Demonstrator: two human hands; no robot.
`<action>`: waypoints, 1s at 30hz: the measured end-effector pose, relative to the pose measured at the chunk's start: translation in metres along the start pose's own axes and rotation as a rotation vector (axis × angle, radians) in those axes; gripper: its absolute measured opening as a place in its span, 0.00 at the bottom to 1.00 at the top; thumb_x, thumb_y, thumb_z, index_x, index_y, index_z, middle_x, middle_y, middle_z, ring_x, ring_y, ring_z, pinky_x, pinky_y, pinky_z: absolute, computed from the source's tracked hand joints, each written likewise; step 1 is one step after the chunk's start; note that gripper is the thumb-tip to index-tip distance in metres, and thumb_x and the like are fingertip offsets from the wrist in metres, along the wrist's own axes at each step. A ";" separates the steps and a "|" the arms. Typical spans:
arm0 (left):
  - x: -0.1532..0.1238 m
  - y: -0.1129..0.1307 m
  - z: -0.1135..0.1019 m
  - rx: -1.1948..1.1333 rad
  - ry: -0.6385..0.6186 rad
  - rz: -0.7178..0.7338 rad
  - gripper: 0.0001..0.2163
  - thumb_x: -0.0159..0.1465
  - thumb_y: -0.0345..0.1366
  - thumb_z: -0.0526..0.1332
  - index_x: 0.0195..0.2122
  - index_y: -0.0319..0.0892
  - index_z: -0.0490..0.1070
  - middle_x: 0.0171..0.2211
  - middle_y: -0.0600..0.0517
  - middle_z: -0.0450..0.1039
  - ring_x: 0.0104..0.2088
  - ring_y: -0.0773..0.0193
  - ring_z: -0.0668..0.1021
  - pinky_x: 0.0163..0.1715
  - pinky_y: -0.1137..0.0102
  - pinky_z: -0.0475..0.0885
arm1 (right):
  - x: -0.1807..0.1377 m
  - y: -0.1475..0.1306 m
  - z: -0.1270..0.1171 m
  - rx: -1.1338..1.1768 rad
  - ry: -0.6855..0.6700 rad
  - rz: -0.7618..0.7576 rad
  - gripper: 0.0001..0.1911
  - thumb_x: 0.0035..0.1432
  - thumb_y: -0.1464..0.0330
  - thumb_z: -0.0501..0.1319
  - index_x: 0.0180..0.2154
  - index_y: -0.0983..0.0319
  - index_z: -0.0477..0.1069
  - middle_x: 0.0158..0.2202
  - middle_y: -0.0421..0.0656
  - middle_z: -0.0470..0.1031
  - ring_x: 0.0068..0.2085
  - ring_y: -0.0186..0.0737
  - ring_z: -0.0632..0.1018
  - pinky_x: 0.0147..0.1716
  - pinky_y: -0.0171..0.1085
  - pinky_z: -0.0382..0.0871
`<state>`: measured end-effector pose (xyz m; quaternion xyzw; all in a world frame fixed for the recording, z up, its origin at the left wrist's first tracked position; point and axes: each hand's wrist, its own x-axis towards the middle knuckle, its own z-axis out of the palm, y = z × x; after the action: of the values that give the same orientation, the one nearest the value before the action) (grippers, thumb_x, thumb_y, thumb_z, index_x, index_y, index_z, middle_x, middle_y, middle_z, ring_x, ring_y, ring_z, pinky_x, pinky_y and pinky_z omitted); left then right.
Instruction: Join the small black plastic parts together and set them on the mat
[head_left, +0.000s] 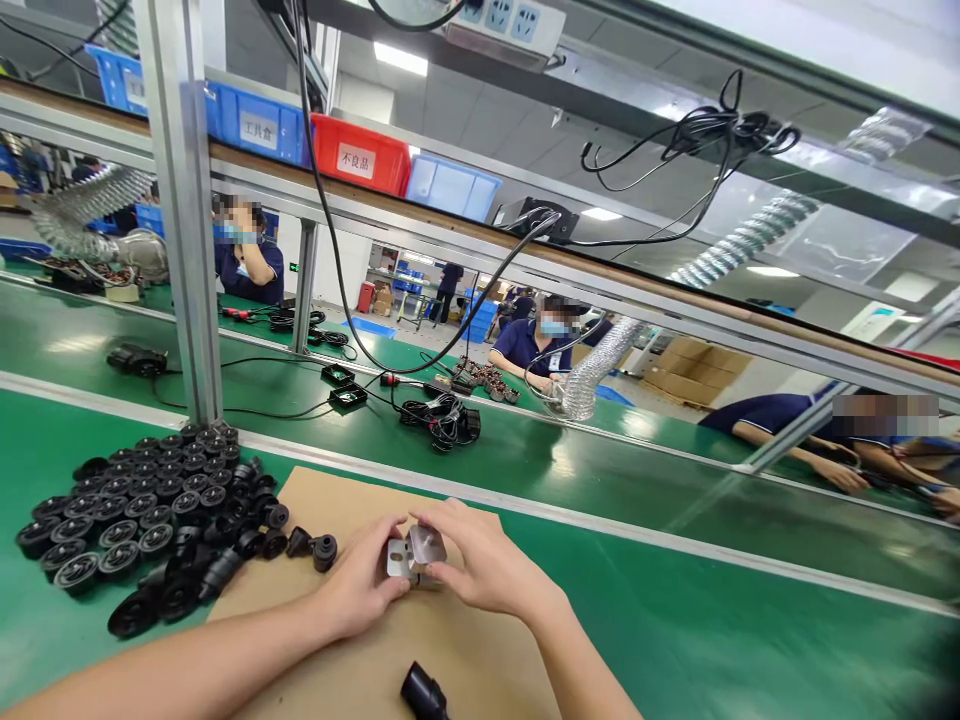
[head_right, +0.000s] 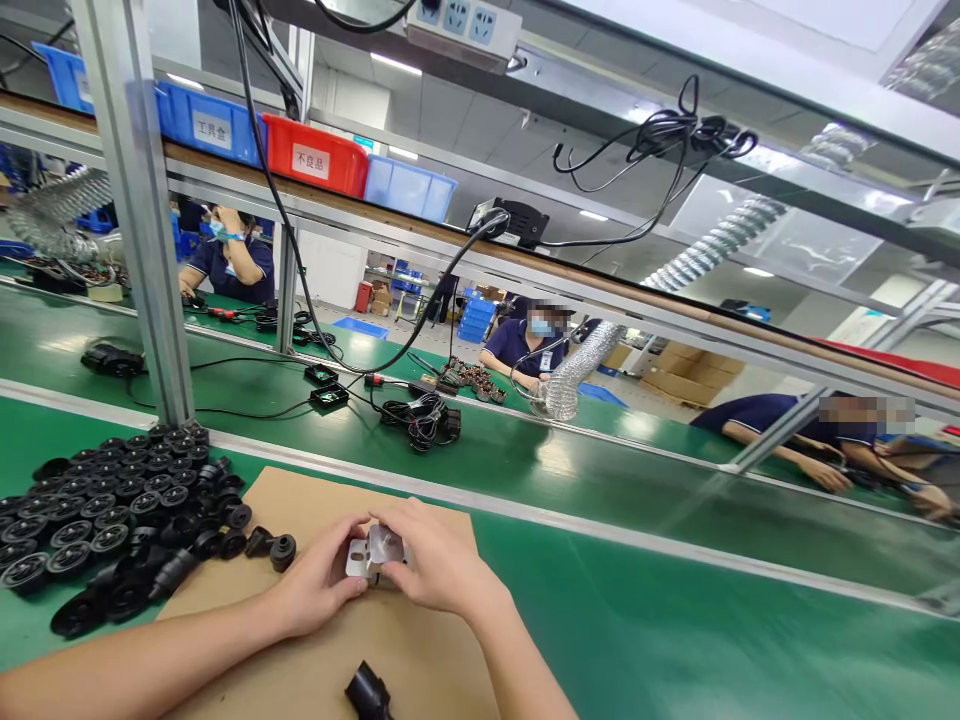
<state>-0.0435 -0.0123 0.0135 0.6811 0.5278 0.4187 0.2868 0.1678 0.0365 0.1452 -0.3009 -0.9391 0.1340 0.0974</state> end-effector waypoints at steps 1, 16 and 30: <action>0.000 -0.001 0.000 0.001 0.000 -0.003 0.35 0.61 0.36 0.65 0.69 0.47 0.57 0.62 0.45 0.67 0.63 0.52 0.70 0.67 0.55 0.63 | 0.000 -0.001 0.001 -0.023 0.004 0.039 0.32 0.60 0.64 0.69 0.65 0.55 0.67 0.58 0.46 0.73 0.57 0.49 0.74 0.55 0.43 0.66; 0.001 -0.007 0.003 -0.004 0.010 0.010 0.36 0.62 0.37 0.66 0.70 0.48 0.56 0.63 0.45 0.66 0.64 0.53 0.69 0.69 0.56 0.62 | 0.000 0.008 0.005 0.042 -0.017 0.137 0.53 0.54 0.56 0.72 0.75 0.51 0.50 0.63 0.49 0.69 0.62 0.53 0.70 0.61 0.47 0.64; 0.002 -0.004 0.002 0.004 0.007 0.012 0.34 0.62 0.38 0.66 0.69 0.48 0.56 0.61 0.45 0.68 0.62 0.53 0.71 0.66 0.56 0.64 | 0.003 0.005 0.005 -0.079 0.011 0.235 0.58 0.52 0.45 0.72 0.75 0.58 0.52 0.50 0.51 0.77 0.52 0.57 0.75 0.51 0.49 0.69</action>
<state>-0.0440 -0.0096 0.0097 0.6834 0.5256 0.4218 0.2808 0.1668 0.0409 0.1393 -0.4133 -0.9014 0.1057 0.0742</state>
